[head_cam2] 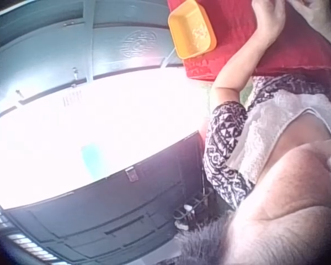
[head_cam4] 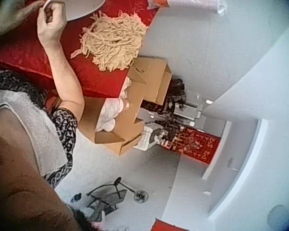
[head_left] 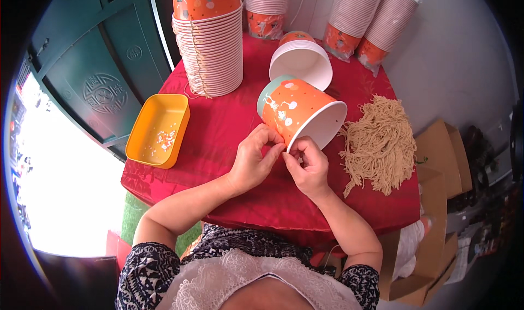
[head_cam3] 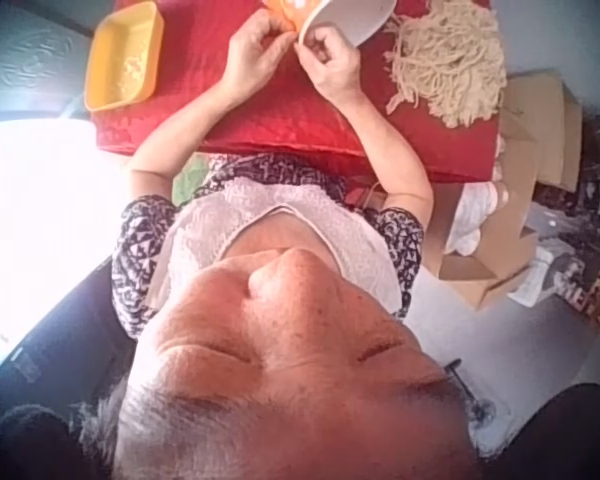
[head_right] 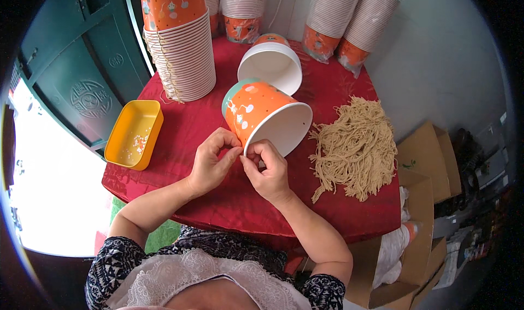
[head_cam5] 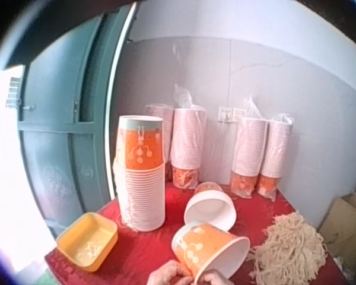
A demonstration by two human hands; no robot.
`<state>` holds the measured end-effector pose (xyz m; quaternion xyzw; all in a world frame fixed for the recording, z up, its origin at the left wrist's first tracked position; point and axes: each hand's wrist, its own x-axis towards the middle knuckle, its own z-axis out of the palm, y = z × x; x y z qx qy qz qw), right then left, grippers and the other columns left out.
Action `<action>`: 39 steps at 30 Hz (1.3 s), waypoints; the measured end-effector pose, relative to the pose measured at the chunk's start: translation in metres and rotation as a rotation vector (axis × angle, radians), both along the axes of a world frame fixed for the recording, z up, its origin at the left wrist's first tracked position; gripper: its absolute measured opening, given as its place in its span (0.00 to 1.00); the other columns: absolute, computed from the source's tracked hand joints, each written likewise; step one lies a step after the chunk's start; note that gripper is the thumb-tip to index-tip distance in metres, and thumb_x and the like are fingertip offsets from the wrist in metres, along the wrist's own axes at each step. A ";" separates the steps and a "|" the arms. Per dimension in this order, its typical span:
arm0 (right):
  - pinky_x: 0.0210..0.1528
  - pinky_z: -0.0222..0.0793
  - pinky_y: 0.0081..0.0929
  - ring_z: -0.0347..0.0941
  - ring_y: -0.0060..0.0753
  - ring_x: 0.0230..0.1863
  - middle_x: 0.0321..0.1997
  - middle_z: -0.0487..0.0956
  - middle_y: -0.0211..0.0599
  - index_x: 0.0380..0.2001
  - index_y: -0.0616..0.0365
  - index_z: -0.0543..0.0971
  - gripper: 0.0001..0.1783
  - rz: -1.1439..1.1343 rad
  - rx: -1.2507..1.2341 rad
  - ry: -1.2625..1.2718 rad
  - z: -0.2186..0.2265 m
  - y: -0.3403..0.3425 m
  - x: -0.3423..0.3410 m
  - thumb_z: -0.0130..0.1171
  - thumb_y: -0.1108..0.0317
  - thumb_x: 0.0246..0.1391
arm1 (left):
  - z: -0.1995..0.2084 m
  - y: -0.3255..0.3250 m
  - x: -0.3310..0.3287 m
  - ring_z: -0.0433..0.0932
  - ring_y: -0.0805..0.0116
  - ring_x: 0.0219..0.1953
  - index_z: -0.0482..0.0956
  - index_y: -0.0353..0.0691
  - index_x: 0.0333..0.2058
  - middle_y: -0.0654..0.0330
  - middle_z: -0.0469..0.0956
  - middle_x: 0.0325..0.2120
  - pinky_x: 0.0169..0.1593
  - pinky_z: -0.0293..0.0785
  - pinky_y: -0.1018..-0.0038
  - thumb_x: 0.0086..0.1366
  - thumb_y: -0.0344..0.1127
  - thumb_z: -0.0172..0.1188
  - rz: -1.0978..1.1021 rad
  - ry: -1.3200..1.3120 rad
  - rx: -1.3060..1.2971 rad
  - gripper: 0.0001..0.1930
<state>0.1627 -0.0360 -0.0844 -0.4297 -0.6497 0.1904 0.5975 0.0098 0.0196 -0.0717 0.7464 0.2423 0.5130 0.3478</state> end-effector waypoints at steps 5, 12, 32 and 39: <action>0.26 0.70 0.20 0.72 0.23 0.26 0.30 0.74 0.33 0.32 0.62 0.72 0.10 -0.055 0.061 -0.080 0.005 0.000 -0.002 0.64 0.82 0.49 | 0.000 0.000 -0.002 0.75 0.69 0.35 0.74 0.34 0.33 0.58 0.75 0.31 0.40 0.73 0.75 0.58 0.19 0.60 0.001 0.018 0.023 0.06; 0.37 0.66 0.41 0.71 0.47 0.34 0.34 0.75 0.43 0.36 0.63 0.73 0.11 -0.419 0.321 -0.409 0.024 0.002 0.013 0.60 0.84 0.48 | 0.042 0.007 -0.048 0.78 0.62 0.31 0.75 0.33 0.32 0.55 0.75 0.28 0.36 0.75 0.71 0.55 0.19 0.62 0.173 0.102 0.182 0.07; 0.45 0.68 0.37 0.72 0.39 0.42 0.41 0.75 0.35 0.38 0.59 0.80 0.15 -0.245 0.488 -0.669 0.071 -0.028 0.012 0.66 0.76 0.43 | 0.057 0.042 -0.202 0.80 0.52 0.41 0.76 0.33 0.47 0.44 0.78 0.43 0.46 0.76 0.64 0.57 0.20 0.50 0.714 0.687 0.287 0.18; 0.46 0.72 0.35 0.74 0.43 0.44 0.41 0.76 0.43 0.40 0.66 0.79 0.10 -0.539 0.220 -0.477 0.057 -0.053 0.091 0.57 0.82 0.54 | 0.088 0.003 -0.148 0.78 0.62 0.49 0.76 0.37 0.52 0.53 0.72 0.55 0.53 0.77 0.69 0.62 0.16 0.49 0.527 0.417 0.350 0.21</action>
